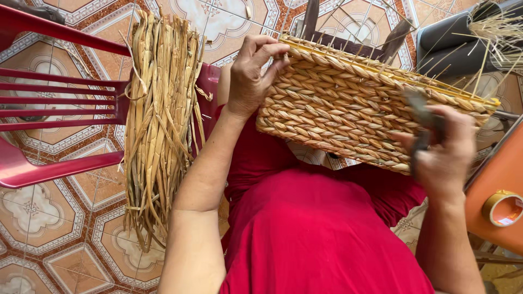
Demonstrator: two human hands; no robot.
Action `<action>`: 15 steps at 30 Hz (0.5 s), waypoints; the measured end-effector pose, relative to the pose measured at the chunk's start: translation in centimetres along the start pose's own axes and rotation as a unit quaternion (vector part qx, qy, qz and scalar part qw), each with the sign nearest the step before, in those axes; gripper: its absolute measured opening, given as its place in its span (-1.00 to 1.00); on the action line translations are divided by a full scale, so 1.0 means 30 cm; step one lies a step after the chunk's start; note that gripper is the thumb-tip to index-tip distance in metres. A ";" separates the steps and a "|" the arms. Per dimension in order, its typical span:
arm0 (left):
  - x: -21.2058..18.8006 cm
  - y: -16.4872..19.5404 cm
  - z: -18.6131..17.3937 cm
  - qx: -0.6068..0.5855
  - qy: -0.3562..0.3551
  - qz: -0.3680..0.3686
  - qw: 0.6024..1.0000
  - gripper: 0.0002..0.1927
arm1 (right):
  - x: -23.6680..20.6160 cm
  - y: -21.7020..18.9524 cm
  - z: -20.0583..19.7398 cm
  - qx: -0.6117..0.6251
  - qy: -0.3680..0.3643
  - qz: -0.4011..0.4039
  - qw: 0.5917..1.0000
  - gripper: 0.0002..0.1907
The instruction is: The person weaves a rectangular basket using dried palm strips, interlacing them through the vertical frame and securing the rim. They trim excess material with scissors and adjust the weave to maintain even tension.
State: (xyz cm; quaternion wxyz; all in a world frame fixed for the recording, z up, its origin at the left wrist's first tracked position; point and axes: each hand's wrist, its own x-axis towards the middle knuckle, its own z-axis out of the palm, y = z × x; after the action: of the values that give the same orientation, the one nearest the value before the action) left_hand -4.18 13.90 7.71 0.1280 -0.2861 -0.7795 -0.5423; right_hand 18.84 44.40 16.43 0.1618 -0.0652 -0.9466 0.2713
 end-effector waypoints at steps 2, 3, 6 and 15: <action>0.010 -0.018 -0.012 -0.022 -0.014 -0.004 1.000 -0.80 | 0.071 -0.082 0.052 -0.081 -0.072 -0.048 0.993 -0.36; 0.018 -0.027 -0.024 -0.018 -0.024 0.003 1.000 -0.82 | 0.109 -0.115 0.075 -0.104 -0.083 -0.060 0.989 -0.37; 0.046 -0.046 -0.061 -0.013 -0.055 0.018 0.998 -0.85 | 0.222 -0.189 0.154 -0.152 -0.102 -0.110 0.977 -0.43; 0.118 0.004 -0.130 0.154 -0.073 0.115 0.979 -0.84 | 0.384 -0.262 0.284 -0.241 -0.143 -0.137 0.950 -0.48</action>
State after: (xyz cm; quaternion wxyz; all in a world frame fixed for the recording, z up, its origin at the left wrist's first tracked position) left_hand -7.37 11.43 11.09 0.1748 -0.3898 -0.8227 -0.3752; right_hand 4.84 36.00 16.92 0.0401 0.0673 -0.9968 0.0163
